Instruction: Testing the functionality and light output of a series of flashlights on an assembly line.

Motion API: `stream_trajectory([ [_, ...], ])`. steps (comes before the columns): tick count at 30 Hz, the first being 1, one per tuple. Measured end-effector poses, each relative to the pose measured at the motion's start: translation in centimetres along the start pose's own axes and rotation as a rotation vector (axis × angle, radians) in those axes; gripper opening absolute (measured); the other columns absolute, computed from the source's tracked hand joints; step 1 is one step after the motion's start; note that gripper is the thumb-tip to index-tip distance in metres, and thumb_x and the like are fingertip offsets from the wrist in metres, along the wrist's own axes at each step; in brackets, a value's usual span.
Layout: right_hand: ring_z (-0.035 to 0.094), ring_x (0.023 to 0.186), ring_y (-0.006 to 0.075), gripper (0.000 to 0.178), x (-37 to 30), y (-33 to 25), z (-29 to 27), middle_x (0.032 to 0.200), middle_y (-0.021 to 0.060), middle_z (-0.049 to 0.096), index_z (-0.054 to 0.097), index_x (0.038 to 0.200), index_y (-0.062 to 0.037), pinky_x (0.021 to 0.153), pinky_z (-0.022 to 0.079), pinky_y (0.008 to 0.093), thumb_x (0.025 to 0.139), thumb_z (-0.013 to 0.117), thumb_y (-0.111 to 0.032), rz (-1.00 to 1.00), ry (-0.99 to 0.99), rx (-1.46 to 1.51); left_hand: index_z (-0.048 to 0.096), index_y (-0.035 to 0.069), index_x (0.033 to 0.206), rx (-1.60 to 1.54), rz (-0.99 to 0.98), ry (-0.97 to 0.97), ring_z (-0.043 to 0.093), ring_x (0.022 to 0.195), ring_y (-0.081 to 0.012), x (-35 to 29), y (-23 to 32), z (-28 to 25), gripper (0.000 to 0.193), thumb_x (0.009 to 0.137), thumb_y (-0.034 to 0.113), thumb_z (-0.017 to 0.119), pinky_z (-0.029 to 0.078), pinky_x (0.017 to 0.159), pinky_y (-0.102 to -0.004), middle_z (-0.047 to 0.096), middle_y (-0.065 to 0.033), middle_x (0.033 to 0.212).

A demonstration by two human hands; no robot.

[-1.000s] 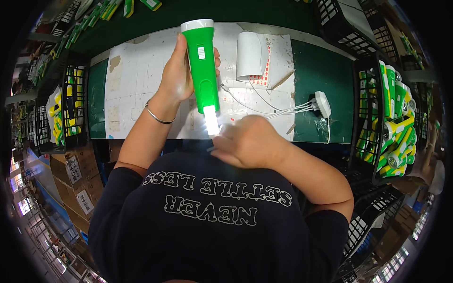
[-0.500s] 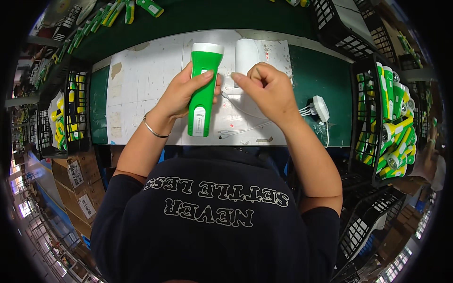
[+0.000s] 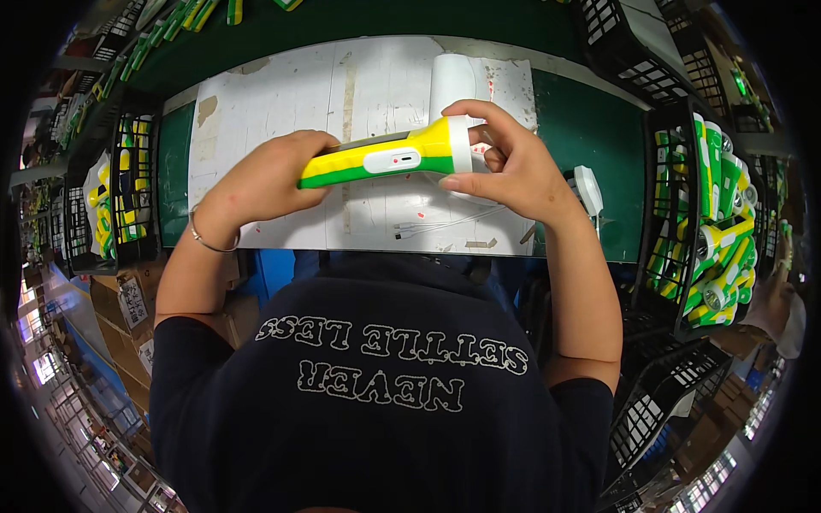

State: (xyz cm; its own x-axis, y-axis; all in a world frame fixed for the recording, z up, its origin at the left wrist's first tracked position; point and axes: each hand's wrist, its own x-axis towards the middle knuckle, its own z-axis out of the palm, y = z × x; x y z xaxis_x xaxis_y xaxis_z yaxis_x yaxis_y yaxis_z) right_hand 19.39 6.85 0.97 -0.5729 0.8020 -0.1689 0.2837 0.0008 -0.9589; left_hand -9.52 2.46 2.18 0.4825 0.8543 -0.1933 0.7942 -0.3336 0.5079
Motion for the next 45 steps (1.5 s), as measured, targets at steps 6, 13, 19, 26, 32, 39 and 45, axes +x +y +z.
stream_trajectory([
  [6,0.027,0.056,-0.0003,0.068,1.0,0.9,1.4,0.090,-0.0009,0.058,0.048,0.124,-0.0110,0.050,0.025,0.0149,0.063,0.078,-0.007,-0.030,-0.069,0.176,0.051,0.001,0.105,-0.207,0.028,-0.106,0.058,0.081,-0.0320,-0.3,0.5,-0.3,0.039,0.072,0.013,0.067,0.047,0.072,-0.0345,0.060,-0.0172,0.088],
  [13,0.061,0.077,0.0190,0.036,2.7,5.8,6.9,0.091,0.0060,0.061,0.055,0.108,-0.0062,0.072,0.049,0.0282,0.078,0.067,-0.021,0.052,0.191,-0.446,0.032,0.003,0.132,-0.751,-0.184,-0.232,0.053,0.087,-0.0159,0.2,-0.5,1.4,0.072,0.068,0.008,0.064,0.045,0.072,-0.0294,0.052,-0.0069,0.095],
  [19,0.061,0.081,0.0289,0.023,3.6,6.9,8.5,0.098,0.0106,0.060,0.062,0.096,-0.0068,0.068,0.049,0.0383,0.081,0.058,-0.024,-0.050,0.287,-0.746,0.019,0.003,0.140,-1.044,-0.114,-0.263,0.054,0.089,-0.0191,-0.5,0.0,1.4,0.085,0.062,-0.002,0.053,0.047,0.079,-0.0324,0.050,-0.0099,0.101],
  [26,0.062,0.073,0.0222,0.023,2.2,6.2,6.7,0.082,0.0095,0.064,0.062,0.095,-0.0039,0.064,0.047,0.0319,0.081,0.061,-0.023,-0.007,0.258,-0.312,0.012,0.004,0.143,-1.206,-0.078,-0.321,0.054,0.092,-0.0220,-0.7,0.8,1.0,0.095,0.054,-0.005,0.046,0.046,0.083,-0.0342,0.050,-0.0125,0.105],
  [32,0.047,0.066,0.0013,0.019,0.8,4.7,4.7,0.075,-0.0032,0.059,0.063,0.093,0.0001,0.060,0.040,0.0167,0.081,0.066,-0.015,0.039,0.249,0.019,0.012,0.004,0.143,-1.346,-0.070,-0.210,0.054,0.093,-0.0243,-0.2,0.5,2.2,0.100,0.049,0.004,0.048,0.046,0.085,-0.0358,0.050,-0.0144,0.106],
  [39,0.049,0.066,0.0015,0.018,-0.1,3.8,3.0,0.074,-0.0031,0.058,0.063,0.089,0.0005,0.060,0.040,0.0163,0.082,0.066,-0.016,0.109,0.230,0.111,0.013,0.006,0.143,-1.498,-0.095,-0.251,0.053,0.093,-0.0252,0.7,0.5,3.0,0.100,0.049,0.005,0.048,0.045,0.086,-0.0364,0.050,-0.0147,0.106],
  [45,0.048,0.065,0.0022,0.016,-0.2,3.0,2.3,0.072,-0.0037,0.056,0.062,0.086,0.0003,0.060,0.038,0.0167,0.084,0.063,-0.015,0.069,0.257,0.183,0.017,0.006,0.142,-1.641,-0.129,-0.264,0.052,0.094,-0.0249,1.8,-0.2,4.6,0.094,0.053,0.003,0.048,0.044,0.087,-0.0369,0.049,-0.0148,0.105],
])
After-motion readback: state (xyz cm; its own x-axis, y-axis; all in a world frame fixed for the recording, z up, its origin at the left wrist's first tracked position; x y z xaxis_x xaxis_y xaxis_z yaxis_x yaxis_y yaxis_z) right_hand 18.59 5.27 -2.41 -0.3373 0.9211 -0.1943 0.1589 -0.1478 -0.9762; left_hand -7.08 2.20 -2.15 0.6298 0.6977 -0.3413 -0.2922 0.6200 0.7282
